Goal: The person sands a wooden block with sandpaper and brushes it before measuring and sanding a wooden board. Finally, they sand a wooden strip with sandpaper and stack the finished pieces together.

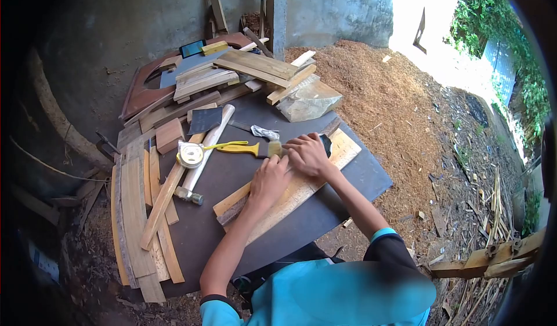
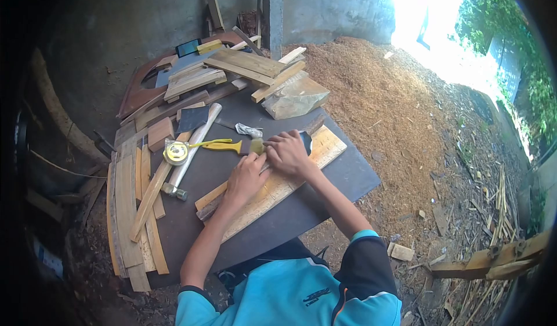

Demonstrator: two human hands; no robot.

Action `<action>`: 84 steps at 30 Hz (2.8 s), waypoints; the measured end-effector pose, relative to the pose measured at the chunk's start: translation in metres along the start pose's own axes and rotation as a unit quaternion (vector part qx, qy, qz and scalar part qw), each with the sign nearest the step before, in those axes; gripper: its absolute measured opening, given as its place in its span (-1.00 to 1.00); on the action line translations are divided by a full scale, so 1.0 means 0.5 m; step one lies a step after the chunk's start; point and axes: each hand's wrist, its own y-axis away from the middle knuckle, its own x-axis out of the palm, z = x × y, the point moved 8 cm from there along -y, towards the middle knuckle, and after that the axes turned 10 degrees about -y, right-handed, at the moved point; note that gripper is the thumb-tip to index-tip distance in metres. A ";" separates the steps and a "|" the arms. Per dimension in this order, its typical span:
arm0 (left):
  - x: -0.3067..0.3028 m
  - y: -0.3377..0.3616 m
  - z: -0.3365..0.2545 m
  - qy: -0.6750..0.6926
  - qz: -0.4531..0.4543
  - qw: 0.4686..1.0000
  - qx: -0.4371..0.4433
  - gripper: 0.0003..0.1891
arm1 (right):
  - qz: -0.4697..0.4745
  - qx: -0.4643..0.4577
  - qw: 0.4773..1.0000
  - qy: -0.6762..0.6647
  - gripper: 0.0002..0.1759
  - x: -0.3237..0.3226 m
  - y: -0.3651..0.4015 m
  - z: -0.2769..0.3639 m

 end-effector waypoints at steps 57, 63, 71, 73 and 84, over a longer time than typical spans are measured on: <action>-0.061 0.116 0.066 -0.017 0.057 0.997 -0.039 -0.58 | -0.017 -0.019 1.000 0.011 -0.34 -0.013 0.073 -0.127; -0.057 0.116 0.063 -0.031 0.061 0.997 -0.028 -0.57 | -0.115 0.065 0.990 0.048 -0.36 -0.092 0.060 -0.128; -0.052 0.120 0.055 -0.017 0.054 0.998 -0.032 -0.57 | -0.031 0.121 0.990 -0.067 -0.48 -0.090 0.059 -0.057; -0.051 0.117 0.059 -0.008 0.048 0.998 -0.036 -0.57 | 0.017 -0.044 0.998 -0.049 -0.42 -0.064 0.060 -0.034; -0.055 0.118 0.066 0.020 0.061 0.996 -0.057 -0.54 | -0.005 0.148 0.988 0.046 -0.51 -0.100 0.035 -0.158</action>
